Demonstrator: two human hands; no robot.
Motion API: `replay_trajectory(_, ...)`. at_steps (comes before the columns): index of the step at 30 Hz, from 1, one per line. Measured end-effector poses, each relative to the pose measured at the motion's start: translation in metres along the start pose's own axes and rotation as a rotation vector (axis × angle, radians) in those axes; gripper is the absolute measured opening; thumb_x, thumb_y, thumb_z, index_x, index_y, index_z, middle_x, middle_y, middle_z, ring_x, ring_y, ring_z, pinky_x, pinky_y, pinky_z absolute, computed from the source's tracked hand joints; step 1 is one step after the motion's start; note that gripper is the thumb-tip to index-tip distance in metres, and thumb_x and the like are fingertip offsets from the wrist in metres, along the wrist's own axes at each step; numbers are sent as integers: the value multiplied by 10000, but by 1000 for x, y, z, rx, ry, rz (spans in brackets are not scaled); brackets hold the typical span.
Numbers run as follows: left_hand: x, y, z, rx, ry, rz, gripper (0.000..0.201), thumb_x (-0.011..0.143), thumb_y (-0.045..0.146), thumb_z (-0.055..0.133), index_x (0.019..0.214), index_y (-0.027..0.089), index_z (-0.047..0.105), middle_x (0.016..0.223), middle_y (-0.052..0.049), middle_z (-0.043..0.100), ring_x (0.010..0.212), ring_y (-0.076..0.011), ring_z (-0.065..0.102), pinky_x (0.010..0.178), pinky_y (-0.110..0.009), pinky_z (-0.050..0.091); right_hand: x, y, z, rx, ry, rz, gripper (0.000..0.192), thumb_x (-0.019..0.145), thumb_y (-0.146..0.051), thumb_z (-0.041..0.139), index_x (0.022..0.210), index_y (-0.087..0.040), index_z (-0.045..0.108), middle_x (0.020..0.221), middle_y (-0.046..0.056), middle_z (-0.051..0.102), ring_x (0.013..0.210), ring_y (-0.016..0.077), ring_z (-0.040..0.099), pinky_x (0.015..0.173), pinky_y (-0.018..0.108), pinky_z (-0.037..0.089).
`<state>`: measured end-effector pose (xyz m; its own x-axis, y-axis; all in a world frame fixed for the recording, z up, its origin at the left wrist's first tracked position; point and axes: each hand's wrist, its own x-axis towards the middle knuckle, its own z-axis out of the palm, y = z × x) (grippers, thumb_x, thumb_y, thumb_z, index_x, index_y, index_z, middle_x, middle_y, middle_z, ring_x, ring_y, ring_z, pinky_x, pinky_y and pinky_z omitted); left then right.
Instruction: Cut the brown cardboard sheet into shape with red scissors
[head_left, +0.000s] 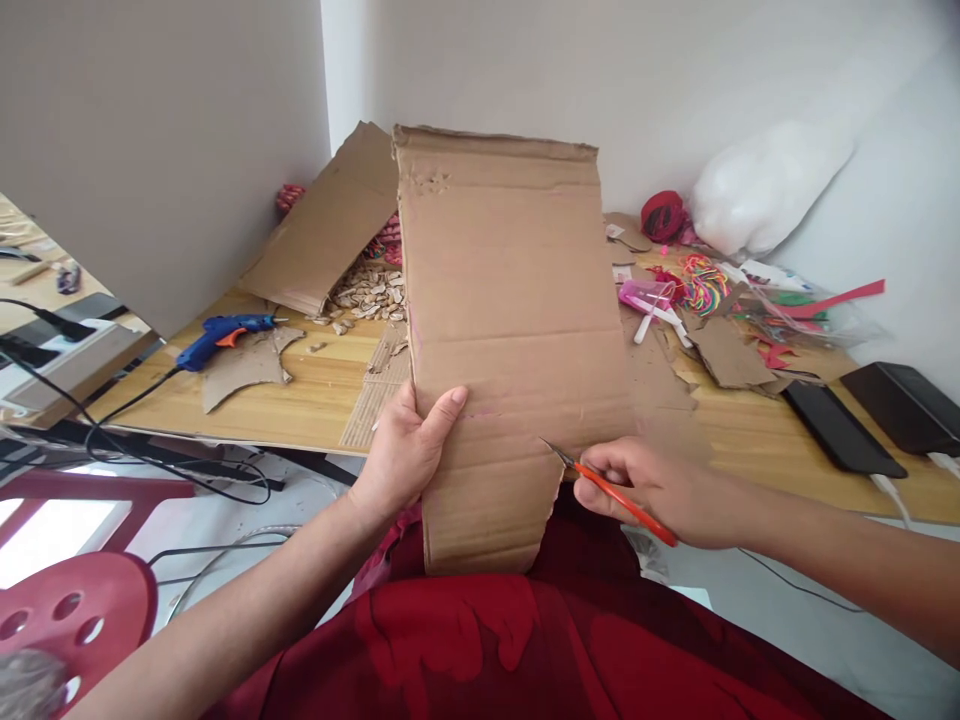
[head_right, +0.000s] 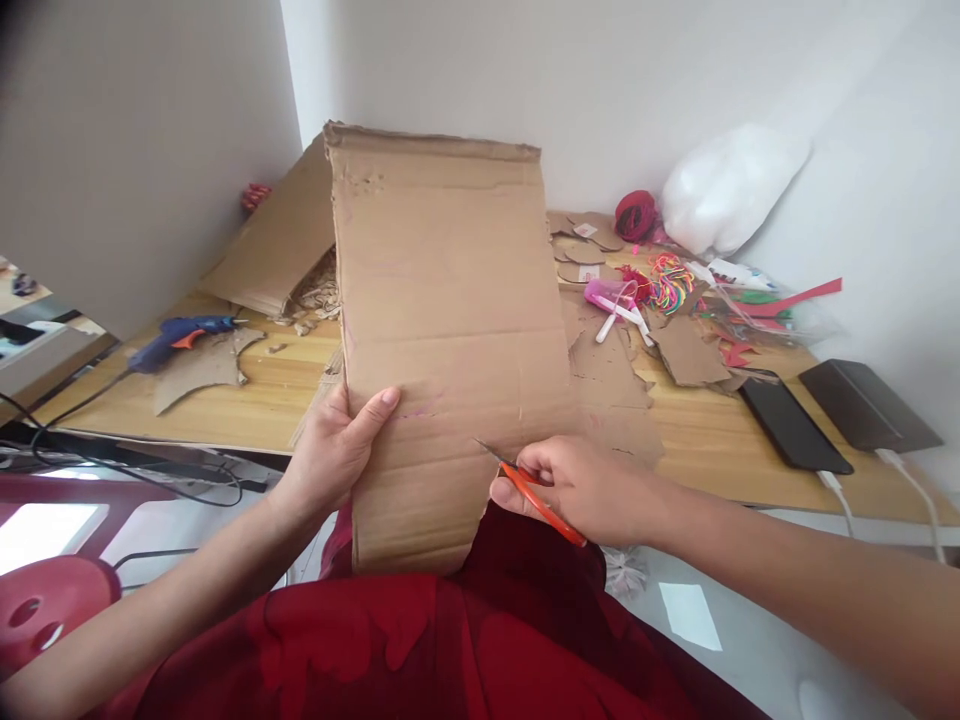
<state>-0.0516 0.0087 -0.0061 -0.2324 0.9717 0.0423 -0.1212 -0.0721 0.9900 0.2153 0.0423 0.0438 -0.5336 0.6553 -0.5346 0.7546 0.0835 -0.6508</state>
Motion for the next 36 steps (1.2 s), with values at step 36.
replay_trajectory(36,0,8,16,127,-25,69,278,892,394,698,1053,177,634,1139,-80,769,1052,-250,723,887,-336,591,-4,-28,-10,293,-170,40,558,822,-701,652,678,-196,465,560,-44,450,497,80,327,461,224,236)
